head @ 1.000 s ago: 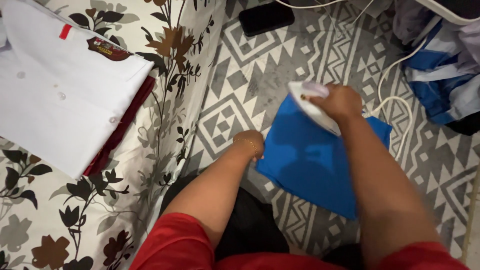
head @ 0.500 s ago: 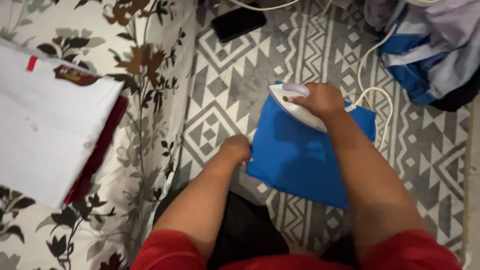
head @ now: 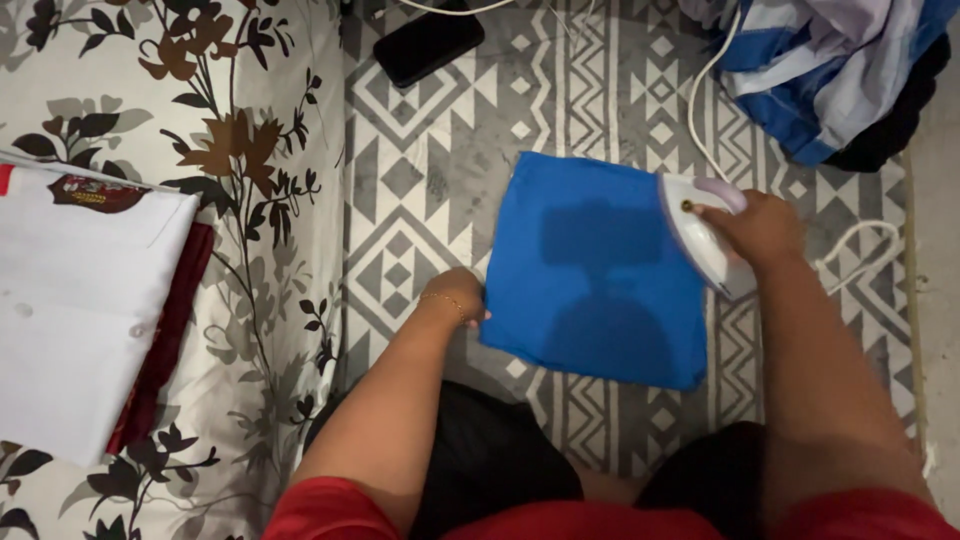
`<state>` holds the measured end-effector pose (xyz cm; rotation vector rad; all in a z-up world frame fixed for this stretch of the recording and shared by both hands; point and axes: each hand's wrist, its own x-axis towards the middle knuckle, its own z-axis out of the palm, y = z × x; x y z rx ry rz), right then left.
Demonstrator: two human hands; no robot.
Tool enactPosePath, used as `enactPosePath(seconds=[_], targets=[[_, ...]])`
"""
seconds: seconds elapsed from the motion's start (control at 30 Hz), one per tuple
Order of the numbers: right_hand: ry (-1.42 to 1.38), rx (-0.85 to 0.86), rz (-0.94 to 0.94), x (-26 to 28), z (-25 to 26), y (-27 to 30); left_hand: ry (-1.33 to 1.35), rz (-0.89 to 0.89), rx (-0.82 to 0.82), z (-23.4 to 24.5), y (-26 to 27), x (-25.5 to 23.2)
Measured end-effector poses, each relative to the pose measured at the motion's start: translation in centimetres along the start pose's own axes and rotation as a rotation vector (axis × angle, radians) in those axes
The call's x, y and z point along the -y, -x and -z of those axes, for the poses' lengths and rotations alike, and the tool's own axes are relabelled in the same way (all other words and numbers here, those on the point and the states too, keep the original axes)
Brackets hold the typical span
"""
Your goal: The person picks up a blue shirt from a pile, buttons it, and irons various sections of the garment on a patterned rug.
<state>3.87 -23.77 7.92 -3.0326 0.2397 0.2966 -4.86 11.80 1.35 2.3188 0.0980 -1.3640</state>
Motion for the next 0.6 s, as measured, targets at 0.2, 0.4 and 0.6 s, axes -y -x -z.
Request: enactPosePath(seconds=[0.2, 0.4, 0.6], targets=[[-0.239, 0.204, -0.107, -0.2, 0.6, 1.2, -0.136, -0.036, 0.039, 0.0, -0.1, -0.3], [0.049, 0.328, 0.4, 3.5, -1.4, 9.1, -0.028, 0.029, 0.035, 0.1, 0.1, -0.5], [0.344, 0.51, 0.541, 3.5, -0.5, 14.3, -0.067, 0.007, 0.003, 0.2, 0.7, -0.7]])
